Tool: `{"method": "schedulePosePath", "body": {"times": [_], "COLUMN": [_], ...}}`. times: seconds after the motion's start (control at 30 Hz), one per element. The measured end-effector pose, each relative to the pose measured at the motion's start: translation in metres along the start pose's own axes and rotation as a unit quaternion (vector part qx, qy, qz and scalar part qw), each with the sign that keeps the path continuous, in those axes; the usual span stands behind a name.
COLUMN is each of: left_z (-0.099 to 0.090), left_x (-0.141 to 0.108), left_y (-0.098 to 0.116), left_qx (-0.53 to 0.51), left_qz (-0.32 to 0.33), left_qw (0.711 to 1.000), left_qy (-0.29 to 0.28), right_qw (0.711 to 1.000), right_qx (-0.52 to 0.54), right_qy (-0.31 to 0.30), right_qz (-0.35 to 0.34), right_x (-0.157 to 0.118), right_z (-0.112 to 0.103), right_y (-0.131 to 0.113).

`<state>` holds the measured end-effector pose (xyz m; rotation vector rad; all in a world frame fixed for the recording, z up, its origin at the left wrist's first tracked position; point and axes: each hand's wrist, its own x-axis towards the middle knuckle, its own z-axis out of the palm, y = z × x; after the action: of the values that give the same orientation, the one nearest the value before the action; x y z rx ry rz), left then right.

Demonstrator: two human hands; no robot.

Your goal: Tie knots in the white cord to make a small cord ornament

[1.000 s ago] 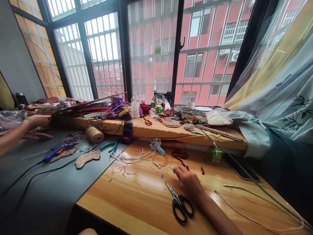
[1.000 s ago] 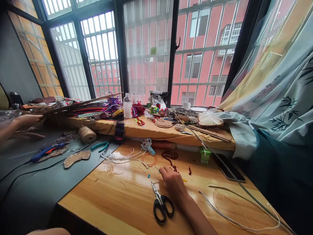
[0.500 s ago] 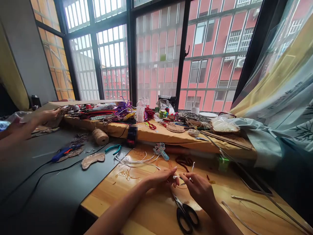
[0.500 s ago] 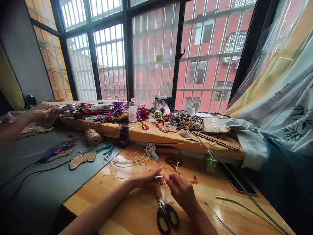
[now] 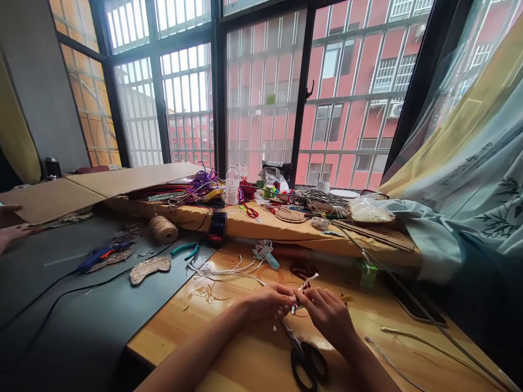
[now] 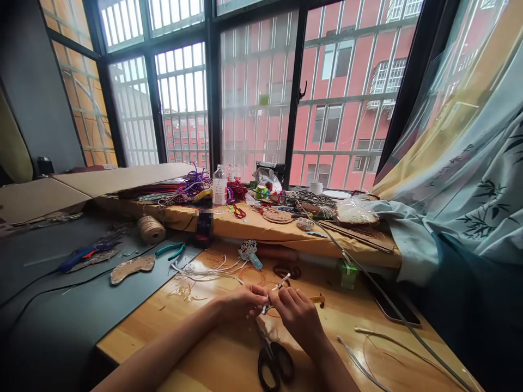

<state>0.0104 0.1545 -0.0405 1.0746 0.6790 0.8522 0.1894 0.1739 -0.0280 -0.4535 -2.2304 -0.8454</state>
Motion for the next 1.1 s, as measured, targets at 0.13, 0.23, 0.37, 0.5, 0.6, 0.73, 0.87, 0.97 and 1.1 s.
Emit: {"method": "schedulePosePath", "body": {"times": [0.13,0.23,0.37,0.5,0.6,0.73,0.87,0.97,1.1], "left_z": [0.0,-0.001,-0.004,-0.006,-0.005,-0.001,0.002,0.0,-0.004], "left_x": [0.001,0.004,0.008,0.013,0.014,0.011,0.01,0.013,0.017], "left_y": [0.001,0.001,-0.003,-0.01,-0.012,-0.01,-0.008,-0.009,-0.011], "left_qx": [-0.003,-0.005,0.02,0.028,0.011,-0.015,-0.046,-0.059,-0.065], "left_qz": [0.022,0.053,0.07,0.077,0.094,0.108,0.104,0.106,0.101], "left_qw": [0.999,0.995,0.991,0.987,0.984,0.986,0.987,0.984,0.98], "left_qy": [0.047,0.09,0.115,0.138,0.149,0.127,0.115,0.132,0.16], "right_qw": [0.998,0.995,0.992,0.989,0.987,0.982,0.98,0.978,0.974], "right_qx": [-0.023,-0.013,0.026,0.054,0.059,0.076,0.082,0.079,0.116], "right_qy": [-0.038,-0.062,-0.093,-0.129,-0.137,-0.149,-0.156,-0.167,-0.155], "right_qz": [0.042,0.079,0.085,0.054,0.061,0.092,0.096,0.098,0.114], "right_x": [0.001,0.001,-0.001,-0.005,-0.005,0.0,0.002,-0.001,-0.005], "right_z": [0.002,0.006,0.011,0.015,0.015,0.012,0.013,0.016,0.018], "right_y": [0.0,0.0,-0.002,-0.003,-0.004,-0.009,-0.012,-0.009,-0.007]}}
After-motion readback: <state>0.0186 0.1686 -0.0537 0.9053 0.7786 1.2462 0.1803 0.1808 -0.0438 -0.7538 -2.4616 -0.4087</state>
